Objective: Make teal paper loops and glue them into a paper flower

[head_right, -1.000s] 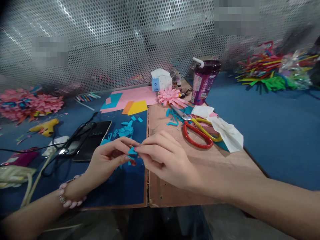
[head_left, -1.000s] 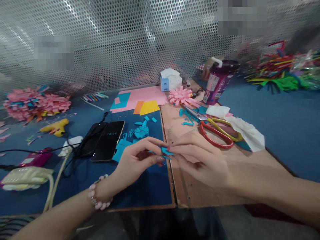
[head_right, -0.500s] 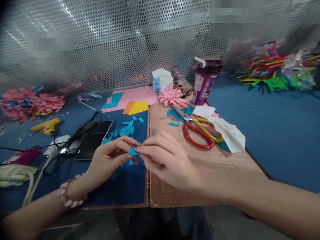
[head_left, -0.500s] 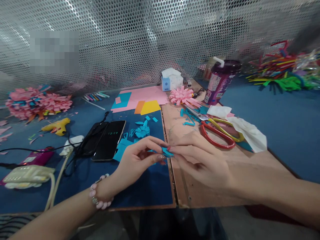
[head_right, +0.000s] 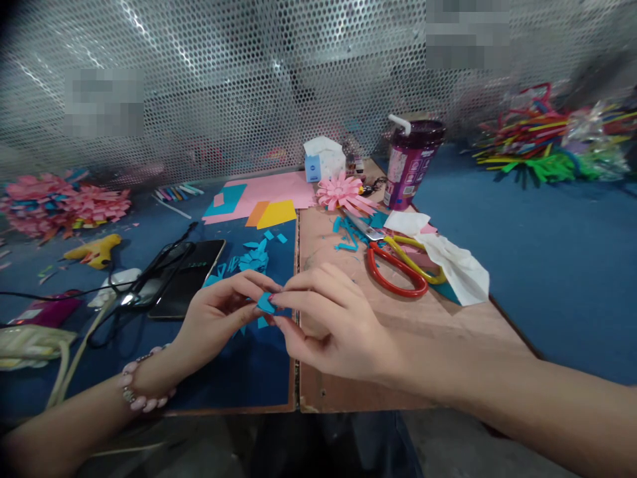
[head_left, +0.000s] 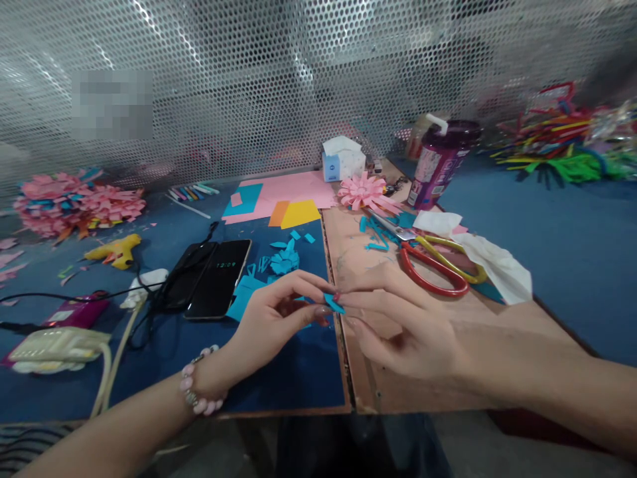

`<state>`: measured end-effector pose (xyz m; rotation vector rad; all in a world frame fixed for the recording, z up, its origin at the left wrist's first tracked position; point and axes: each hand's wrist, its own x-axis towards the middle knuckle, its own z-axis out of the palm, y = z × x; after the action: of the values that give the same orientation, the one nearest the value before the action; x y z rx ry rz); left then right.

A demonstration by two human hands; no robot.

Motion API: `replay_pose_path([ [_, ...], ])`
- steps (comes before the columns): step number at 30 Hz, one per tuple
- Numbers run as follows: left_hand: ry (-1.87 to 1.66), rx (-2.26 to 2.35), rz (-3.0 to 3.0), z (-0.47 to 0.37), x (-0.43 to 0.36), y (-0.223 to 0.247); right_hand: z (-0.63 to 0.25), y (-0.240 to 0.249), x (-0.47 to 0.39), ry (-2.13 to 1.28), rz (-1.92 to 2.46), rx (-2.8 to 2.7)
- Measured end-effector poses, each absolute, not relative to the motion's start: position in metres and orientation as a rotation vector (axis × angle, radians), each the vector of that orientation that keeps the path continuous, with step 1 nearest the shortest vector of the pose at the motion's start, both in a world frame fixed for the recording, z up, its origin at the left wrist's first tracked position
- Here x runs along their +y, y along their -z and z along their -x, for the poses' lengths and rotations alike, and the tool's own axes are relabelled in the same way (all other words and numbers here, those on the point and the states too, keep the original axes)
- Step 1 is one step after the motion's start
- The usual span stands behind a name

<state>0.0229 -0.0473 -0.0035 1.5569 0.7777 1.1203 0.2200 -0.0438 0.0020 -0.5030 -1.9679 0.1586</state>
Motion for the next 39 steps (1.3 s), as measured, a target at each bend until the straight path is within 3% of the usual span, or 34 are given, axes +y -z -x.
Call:
replay_pose_path([
  [39, -1.116, 0.807, -1.737, -0.0209, -0.0468, 0.0068, -0.2211, -0.0029, -0.0453, -0.133, 0.507, -1.991],
])
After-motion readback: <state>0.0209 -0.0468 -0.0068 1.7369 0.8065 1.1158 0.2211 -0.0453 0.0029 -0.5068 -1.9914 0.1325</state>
